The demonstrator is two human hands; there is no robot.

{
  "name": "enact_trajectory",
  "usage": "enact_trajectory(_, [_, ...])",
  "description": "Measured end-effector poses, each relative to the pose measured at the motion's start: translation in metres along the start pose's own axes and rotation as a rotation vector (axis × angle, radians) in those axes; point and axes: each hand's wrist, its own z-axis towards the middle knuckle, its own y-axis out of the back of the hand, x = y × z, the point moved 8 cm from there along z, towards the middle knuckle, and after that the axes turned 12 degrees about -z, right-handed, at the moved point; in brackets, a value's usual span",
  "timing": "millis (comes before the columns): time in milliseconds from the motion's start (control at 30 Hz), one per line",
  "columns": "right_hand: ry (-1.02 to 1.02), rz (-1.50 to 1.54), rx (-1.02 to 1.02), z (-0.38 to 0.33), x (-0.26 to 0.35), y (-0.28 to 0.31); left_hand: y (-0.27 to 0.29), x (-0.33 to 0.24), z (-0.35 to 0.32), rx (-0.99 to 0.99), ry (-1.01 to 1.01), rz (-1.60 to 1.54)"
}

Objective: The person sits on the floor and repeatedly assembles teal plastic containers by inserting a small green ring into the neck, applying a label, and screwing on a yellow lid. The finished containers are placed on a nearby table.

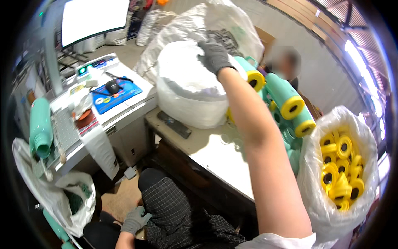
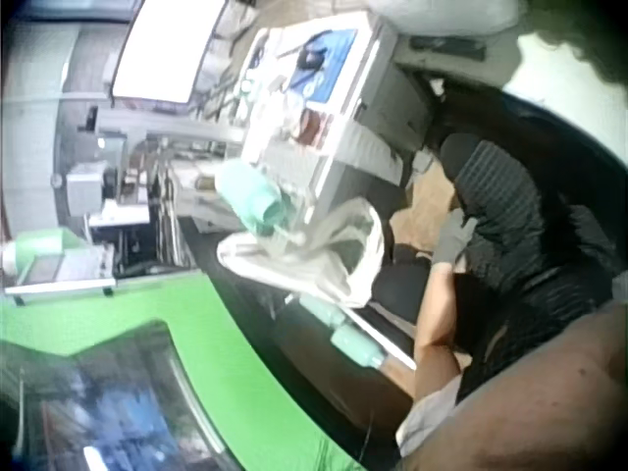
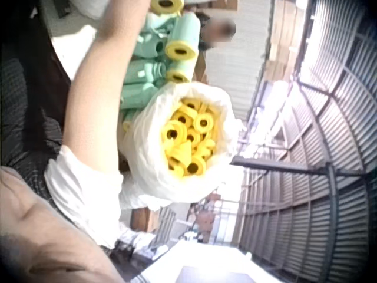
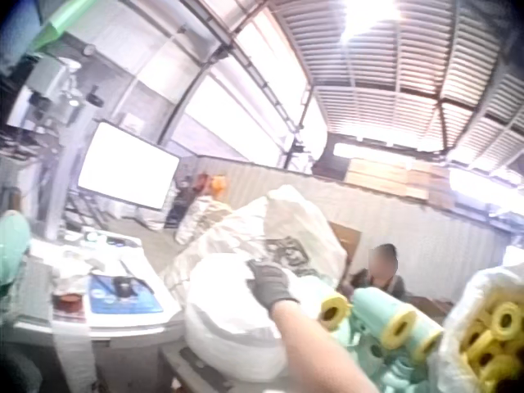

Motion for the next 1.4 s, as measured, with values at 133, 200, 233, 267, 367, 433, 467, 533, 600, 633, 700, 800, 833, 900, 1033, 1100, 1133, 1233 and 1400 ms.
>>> enact_trajectory(133, [-0.149, 0.171, 0.222, -0.007, -0.005, 0.002, 0.003, -0.006, -0.002, 0.012, 0.032, 0.029])
enact_trajectory(200, [-0.115, 0.17, 0.152, -0.012, -0.012, 0.005, 0.005, -0.015, -0.002, 0.048, 0.081, 0.042])
enact_trajectory(233, [-0.096, 0.152, 0.079, -0.02, -0.019, 0.008, 0.001, -0.017, 0.0, 0.078, 0.099, 0.048])
enact_trajectory(267, [-0.094, 0.088, -0.021, -0.027, -0.025, 0.012, -0.003, -0.018, 0.004, 0.091, 0.082, 0.057])
enact_trajectory(367, [-0.191, 0.008, -0.296, -0.033, -0.051, 0.044, 0.003, -0.015, 0.002, 0.067, 0.046, 0.072])
enact_trajectory(433, [-0.197, -0.075, -0.507, -0.04, -0.11, 0.066, 0.002, -0.029, 0.001, 0.032, -0.015, 0.074])
enact_trajectory(467, [-0.339, 0.06, -0.424, -0.046, -0.154, 0.061, 0.002, -0.034, 0.0, 0.041, -0.015, 0.097])
enact_trajectory(533, [-0.472, -0.078, -0.349, -0.07, -0.239, 0.078, -0.001, -0.048, 0.002, 0.06, -0.026, 0.131])
enact_trajectory(600, [-0.652, -0.067, -0.387, -0.112, -0.307, 0.106, -0.003, -0.052, 0.003, 0.038, -0.067, 0.106])
enact_trajectory(633, [-0.759, 0.021, -0.485, -0.141, -0.332, 0.125, -0.005, -0.053, 0.004, 0.027, -0.091, 0.093])
enact_trajectory(700, [-0.924, 0.122, -0.469, -0.184, -0.345, 0.133, -0.005, -0.041, 0.006, 0.02, -0.094, 0.124])
enact_trajectory(800, [-0.992, 0.169, -0.507, -0.245, -0.343, 0.123, -0.004, -0.035, 0.004, 0.053, -0.089, 0.167])
enact_trajectory(833, [-1.003, 0.106, -0.483, -0.26, -0.345, 0.117, -0.002, -0.036, 0.003, 0.066, -0.087, 0.181])
enact_trajectory(900, [-1.028, -0.029, -0.422, -0.294, -0.361, 0.101, -0.002, -0.035, 0.002, 0.063, -0.081, 0.169])
enact_trajectory(1033, [-1.032, 0.072, -0.437, -0.33, -0.366, 0.072, 0.0, -0.034, -0.011, 0.071, -0.051, 0.191])
enact_trajectory(1100, [-1.003, 0.149, -0.439, -0.327, -0.347, 0.071, 0.002, -0.027, -0.015, 0.046, -0.017, 0.187])
enact_trajectory(1133, [-1.022, 0.189, -0.41, -0.326, -0.325, 0.073, 0.003, -0.024, -0.017, 0.039, 0.007, 0.187])
enact_trajectory(1233, [-0.943, 0.277, -0.445, -0.335, -0.321, 0.046, 0.0, -0.031, -0.02, 0.066, 0.051, 0.156])
enact_trajectory(1400, [-0.762, 0.342, -0.389, -0.303, -0.237, 0.033, -0.011, -0.01, -0.006, 0.039, -0.012, 0.182])
